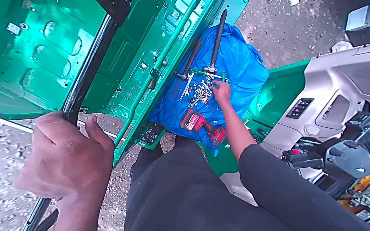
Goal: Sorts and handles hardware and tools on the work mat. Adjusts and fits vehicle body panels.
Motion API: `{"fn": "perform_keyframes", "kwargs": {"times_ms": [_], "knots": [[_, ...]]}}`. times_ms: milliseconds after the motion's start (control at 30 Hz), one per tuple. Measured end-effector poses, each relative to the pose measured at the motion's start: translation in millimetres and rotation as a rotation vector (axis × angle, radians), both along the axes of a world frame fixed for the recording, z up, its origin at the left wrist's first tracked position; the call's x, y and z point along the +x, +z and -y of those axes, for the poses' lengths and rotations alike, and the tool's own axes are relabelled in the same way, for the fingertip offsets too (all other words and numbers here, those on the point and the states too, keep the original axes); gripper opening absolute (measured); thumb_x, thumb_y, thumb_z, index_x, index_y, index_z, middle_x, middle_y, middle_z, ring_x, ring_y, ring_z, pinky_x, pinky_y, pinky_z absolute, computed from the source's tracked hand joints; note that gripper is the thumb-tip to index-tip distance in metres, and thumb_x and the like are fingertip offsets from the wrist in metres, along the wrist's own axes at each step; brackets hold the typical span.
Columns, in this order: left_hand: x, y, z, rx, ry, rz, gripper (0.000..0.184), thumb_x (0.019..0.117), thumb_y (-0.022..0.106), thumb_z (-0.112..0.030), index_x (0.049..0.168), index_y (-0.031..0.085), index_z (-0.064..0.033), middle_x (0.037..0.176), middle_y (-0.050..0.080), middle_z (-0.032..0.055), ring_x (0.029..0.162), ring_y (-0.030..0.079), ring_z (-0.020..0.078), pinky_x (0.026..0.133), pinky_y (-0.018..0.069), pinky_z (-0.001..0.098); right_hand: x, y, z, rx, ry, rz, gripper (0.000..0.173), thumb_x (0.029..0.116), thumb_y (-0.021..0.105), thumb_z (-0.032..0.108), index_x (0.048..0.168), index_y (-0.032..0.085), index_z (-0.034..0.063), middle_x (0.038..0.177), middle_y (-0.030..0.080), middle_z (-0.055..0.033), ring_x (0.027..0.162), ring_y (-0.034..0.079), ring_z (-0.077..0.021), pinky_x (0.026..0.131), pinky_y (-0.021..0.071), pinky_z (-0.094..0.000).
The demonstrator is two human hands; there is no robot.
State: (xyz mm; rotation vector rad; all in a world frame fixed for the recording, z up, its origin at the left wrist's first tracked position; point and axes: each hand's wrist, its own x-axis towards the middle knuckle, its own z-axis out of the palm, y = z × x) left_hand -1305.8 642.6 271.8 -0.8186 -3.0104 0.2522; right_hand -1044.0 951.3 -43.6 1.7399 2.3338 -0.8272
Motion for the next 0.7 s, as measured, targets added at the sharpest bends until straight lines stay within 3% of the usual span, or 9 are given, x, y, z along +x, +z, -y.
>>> {"fn": "perform_keyframes", "kwargs": {"times_ms": [100, 233, 333, 367, 467, 500, 567, 633, 700], "knots": [[0.2, -1.5, 0.0, 0.001, 0.016, 0.011, 0.054, 0.1055, 0.041, -0.049, 0.137, 0.045, -0.0054, 0.113, 0.062, 0.0274, 0.091, 0.067, 0.0493, 0.064, 0.0482, 0.0693, 0.5, -2.6, -2.2, 0.025, 0.046, 0.074, 0.026, 0.0982, 0.061, 0.031, 0.118, 0.077, 0.0289, 0.116, 0.075, -0.0032, 0.109, 0.070, -0.0269, 0.087, 0.0555, -0.0578], [-0.9, -2.0, 1.3, 0.002, 0.008, 0.013, 0.055, 0.1057, 0.039, -0.050, 0.137, 0.045, -0.0050, 0.112, 0.063, 0.0271, 0.091, 0.067, 0.0495, 0.063, 0.0480, 0.0690, -6.3, 7.3, -4.4, -0.031, 0.002, 0.037, 0.027, 0.0965, 0.059, 0.030, 0.118, 0.071, 0.0169, 0.100, 0.074, -0.0105, 0.095, 0.072, -0.0317, 0.079, 0.0556, -0.0584], [-0.3, -0.9, -0.5, 0.006, -0.007, 0.003, 0.055, 0.1058, 0.040, -0.050, 0.135, 0.045, -0.0036, 0.113, 0.062, 0.0274, 0.091, 0.066, 0.0500, 0.064, 0.0478, 0.0694, 3.2, 6.5, -1.2, -0.172, -0.465, -0.623, 0.011, 0.0958, 0.066, 0.016, 0.097, 0.071, 0.0072, 0.071, 0.063, -0.0032, 0.059, 0.057, -0.0137, 0.057, 0.0487, -0.0325], [0.2, -0.2, -0.4, 0.007, -0.013, 0.001, 0.054, 0.1061, 0.040, -0.049, 0.135, 0.046, -0.0032, 0.113, 0.062, 0.0274, 0.091, 0.066, 0.0496, 0.064, 0.0480, 0.0692, 5.5, 6.0, 3.6, -0.318, -0.662, -0.881, 0.011, 0.0992, 0.059, 0.014, 0.092, 0.065, 0.0070, 0.067, 0.058, -0.0007, 0.052, 0.052, -0.0100, 0.048, 0.0452, -0.0260], [1.0, 1.3, -2.0, 0.017, -0.019, 0.001, 0.053, 0.1058, 0.041, -0.048, 0.134, 0.047, -0.0026, 0.113, 0.062, 0.0282, 0.091, 0.067, 0.0497, 0.064, 0.0480, 0.0694, 14.9, 7.2, 13.7, -0.597, -0.919, -1.228, 0.010, 0.0989, 0.048, 0.013, 0.096, 0.057, 0.0081, 0.083, 0.069, -0.0093, 0.065, 0.067, -0.0208, 0.062, 0.0594, -0.0380], [1.0, 2.1, -2.2, 0.015, -0.020, -0.002, 0.053, 0.1058, 0.041, -0.047, 0.133, 0.047, -0.0027, 0.113, 0.062, 0.0282, 0.090, 0.067, 0.0498, 0.064, 0.0479, 0.0691, 14.7, 6.0, 18.1, -0.591, -0.873, -1.220, 0.008, 0.0978, 0.047, 0.007, 0.101, 0.055, 0.0056, 0.088, 0.070, -0.0121, 0.070, 0.069, -0.0235, 0.067, 0.0617, -0.0409], [0.5, 1.2, -2.9, 0.012, -0.016, -0.006, 0.053, 0.1058, 0.041, -0.048, 0.134, 0.047, -0.0026, 0.112, 0.062, 0.0287, 0.089, 0.066, 0.0502, 0.063, 0.0477, 0.0692, 8.7, 1.0, 23.3, -0.475, -0.695, -1.037, 0.014, 0.0921, 0.060, 0.000, 0.105, 0.063, -0.0009, 0.088, 0.071, -0.0123, 0.067, 0.068, -0.0199, 0.063, 0.0614, -0.0366], [1.0, 0.2, -2.4, 0.005, 0.007, 0.003, 0.055, 0.1057, 0.041, -0.049, 0.137, 0.046, -0.0036, 0.114, 0.062, 0.0285, 0.090, 0.066, 0.0500, 0.065, 0.0481, 0.0692, -1.7, 0.9, 26.9, -0.295, -0.451, -0.692, 0.014, 0.0900, 0.077, 0.013, 0.100, 0.074, 0.0038, 0.081, 0.073, -0.0063, 0.061, 0.064, -0.0128, 0.058, 0.0555, -0.0318], [0.5, -0.7, -1.6, -0.001, 0.015, 0.004, 0.055, 0.1056, 0.040, -0.049, 0.137, 0.046, -0.0048, 0.112, 0.063, 0.0279, 0.089, 0.067, 0.0495, 0.064, 0.0482, 0.0687, -13.1, 1.5, 28.6, -0.179, -0.219, -0.419, 0.014, 0.0910, 0.076, 0.024, 0.099, 0.079, 0.0126, 0.080, 0.075, -0.0020, 0.066, 0.066, -0.0132, 0.068, 0.0561, -0.0398]]}}
